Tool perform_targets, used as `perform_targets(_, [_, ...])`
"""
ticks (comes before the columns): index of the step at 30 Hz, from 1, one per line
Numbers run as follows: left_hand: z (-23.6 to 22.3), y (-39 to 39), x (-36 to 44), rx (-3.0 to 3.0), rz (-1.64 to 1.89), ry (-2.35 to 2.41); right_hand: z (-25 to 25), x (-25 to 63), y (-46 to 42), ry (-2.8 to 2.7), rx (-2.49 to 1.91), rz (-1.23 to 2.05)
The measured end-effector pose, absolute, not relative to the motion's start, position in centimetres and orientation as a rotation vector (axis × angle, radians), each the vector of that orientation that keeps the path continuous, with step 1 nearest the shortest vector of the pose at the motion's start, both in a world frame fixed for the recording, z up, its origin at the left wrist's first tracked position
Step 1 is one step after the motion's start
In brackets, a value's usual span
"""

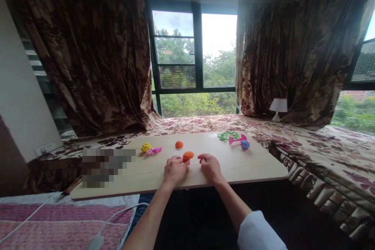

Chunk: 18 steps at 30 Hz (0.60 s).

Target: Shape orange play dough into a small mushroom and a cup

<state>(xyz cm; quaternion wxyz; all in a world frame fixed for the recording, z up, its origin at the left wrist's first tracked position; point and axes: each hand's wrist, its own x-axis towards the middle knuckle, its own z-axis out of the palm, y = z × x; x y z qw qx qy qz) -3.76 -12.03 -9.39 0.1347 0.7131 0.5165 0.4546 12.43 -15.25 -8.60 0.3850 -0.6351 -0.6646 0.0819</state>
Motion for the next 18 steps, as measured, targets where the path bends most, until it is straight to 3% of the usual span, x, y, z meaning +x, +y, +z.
perform_targets(6, [-9.3, -13.0, -4.3, 2.337, 1.022, 1.749, -8.7, 12.4, -15.1, -1.700, -1.652, 0.181])
perform_targets(18, [-9.2, -13.5, -4.9, 2.376, 1.011, 1.669, -8.8, 12.2, -16.6, -2.002, -1.524, -0.025])
